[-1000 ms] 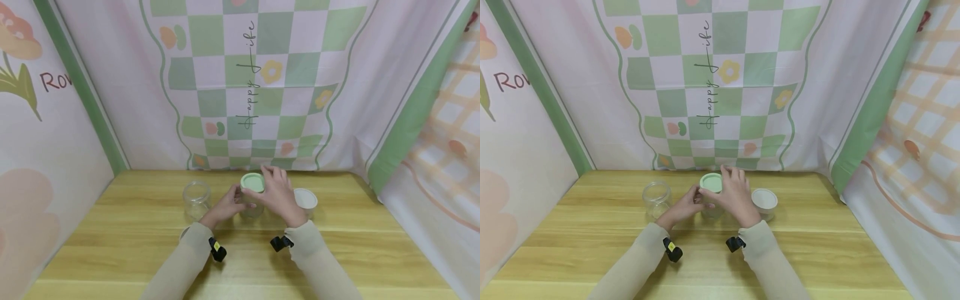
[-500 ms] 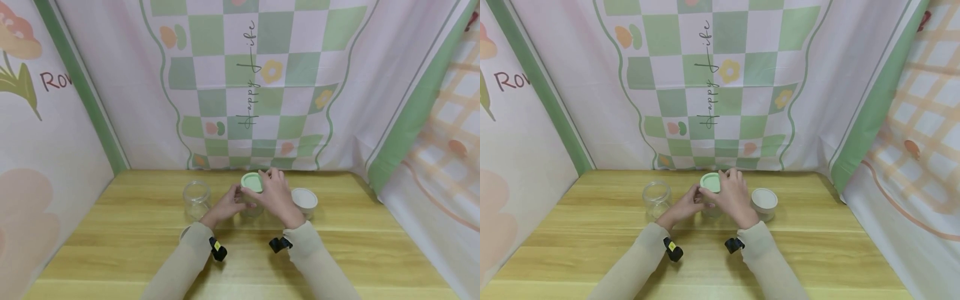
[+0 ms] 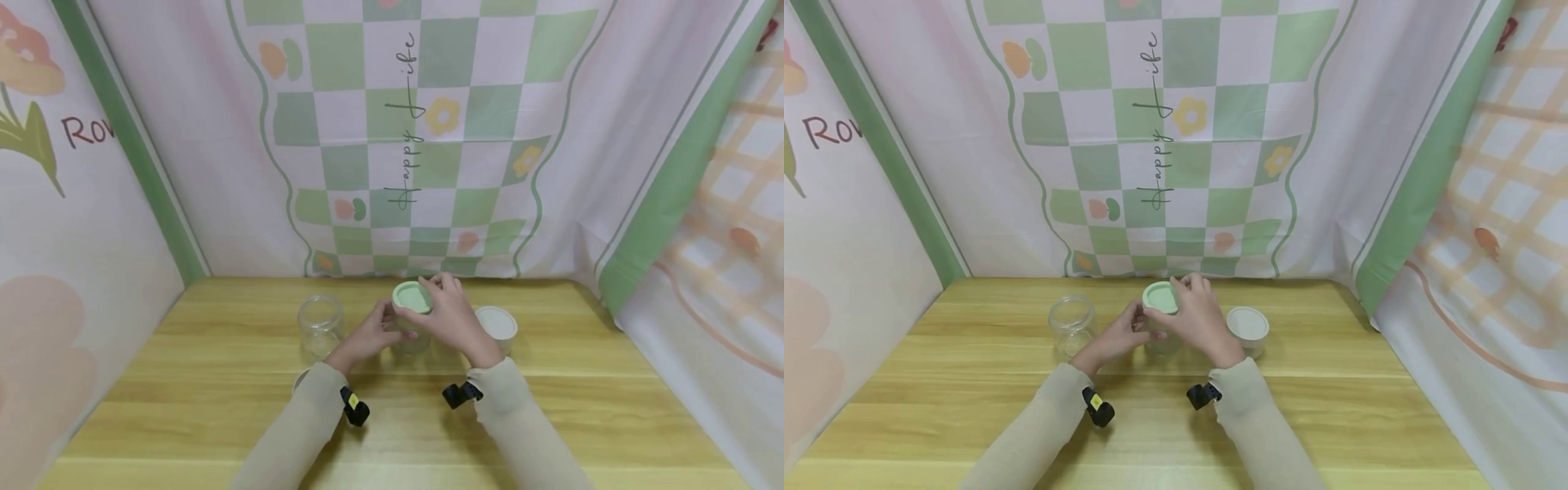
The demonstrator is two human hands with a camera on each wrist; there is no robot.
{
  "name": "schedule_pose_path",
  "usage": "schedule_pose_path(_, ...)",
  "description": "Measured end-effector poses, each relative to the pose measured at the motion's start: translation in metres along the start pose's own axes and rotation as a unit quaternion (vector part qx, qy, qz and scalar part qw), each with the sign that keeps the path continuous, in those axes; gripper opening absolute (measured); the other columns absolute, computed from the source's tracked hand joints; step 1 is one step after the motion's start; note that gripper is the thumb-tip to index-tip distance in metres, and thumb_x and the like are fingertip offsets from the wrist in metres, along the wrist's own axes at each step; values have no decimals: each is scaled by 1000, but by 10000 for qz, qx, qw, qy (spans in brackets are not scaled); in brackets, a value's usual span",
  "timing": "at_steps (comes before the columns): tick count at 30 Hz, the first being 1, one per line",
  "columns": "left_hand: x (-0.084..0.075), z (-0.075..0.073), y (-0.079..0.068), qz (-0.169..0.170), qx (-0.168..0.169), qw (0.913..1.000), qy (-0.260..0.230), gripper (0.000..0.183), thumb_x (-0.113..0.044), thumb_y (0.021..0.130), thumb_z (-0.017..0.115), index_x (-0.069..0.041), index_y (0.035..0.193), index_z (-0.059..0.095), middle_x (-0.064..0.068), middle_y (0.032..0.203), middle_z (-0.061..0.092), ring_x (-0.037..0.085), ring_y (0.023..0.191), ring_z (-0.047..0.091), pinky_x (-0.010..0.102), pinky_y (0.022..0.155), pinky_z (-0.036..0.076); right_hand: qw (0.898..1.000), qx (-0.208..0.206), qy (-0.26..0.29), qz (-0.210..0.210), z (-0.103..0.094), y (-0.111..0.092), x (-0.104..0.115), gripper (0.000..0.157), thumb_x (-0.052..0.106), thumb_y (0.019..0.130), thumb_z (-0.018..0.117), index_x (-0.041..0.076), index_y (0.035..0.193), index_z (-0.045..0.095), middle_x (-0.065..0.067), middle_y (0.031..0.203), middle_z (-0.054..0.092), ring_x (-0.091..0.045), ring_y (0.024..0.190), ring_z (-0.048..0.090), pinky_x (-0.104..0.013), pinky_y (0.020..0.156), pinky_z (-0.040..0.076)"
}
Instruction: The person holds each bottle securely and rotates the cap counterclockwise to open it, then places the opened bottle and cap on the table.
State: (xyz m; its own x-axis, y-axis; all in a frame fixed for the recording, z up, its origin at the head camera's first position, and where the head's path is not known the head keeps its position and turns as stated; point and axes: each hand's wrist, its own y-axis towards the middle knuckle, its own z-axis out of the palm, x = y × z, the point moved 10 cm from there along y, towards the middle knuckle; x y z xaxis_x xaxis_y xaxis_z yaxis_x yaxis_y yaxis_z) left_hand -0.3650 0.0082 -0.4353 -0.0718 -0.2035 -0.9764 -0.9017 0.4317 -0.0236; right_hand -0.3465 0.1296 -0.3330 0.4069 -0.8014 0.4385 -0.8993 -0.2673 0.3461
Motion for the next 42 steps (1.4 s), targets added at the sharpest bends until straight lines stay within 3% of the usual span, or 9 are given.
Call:
schedule_pose_path(13,0,-1,0,52,31,9999,130,89,-48,83,80,-18,151,31,5,150,39,32,141,35,56,115,29,9912,884,969,-200,6,6,-9,77,40,89,76,1,149,45,-16,136,42,-32,119,42,-47,88,50)
schedule_pose_path(26,-2,-1,1,188,77,9997,153,90,-45,85,80,-13,153,29,8,150,40,33,139,38,56,113,33,9813,1309,1234,-684,5,7,-4,71,21,86,70,2,150,44,-15,151,41,-32,125,50,-51,98,48)
schedule_pose_path(32,-3,-1,0,169,84,9996,191,91,-47,84,80,-14,153,29,7,151,39,33,139,38,56,113,33,9792,1444,1251,-685,7,4,-3,74,21,86,65,6,153,40,-13,156,35,-34,128,48,-56,98,46)
schedule_pose_path(38,-3,-2,0,135,59,9997,204,91,-46,86,79,-13,154,28,9,152,38,34,140,36,55,114,31,9784,1480,1301,-627,9,2,-3,73,30,92,64,12,157,34,-12,164,21,-42,143,29,-68,107,32)
schedule_pose_path(42,-2,-3,1,158,49,9996,227,89,-42,88,78,-12,154,27,11,152,38,36,140,35,56,114,31,9840,1296,1086,-559,7,2,-4,77,40,95,66,10,157,32,-14,164,20,-43,146,23,-70,108,28)
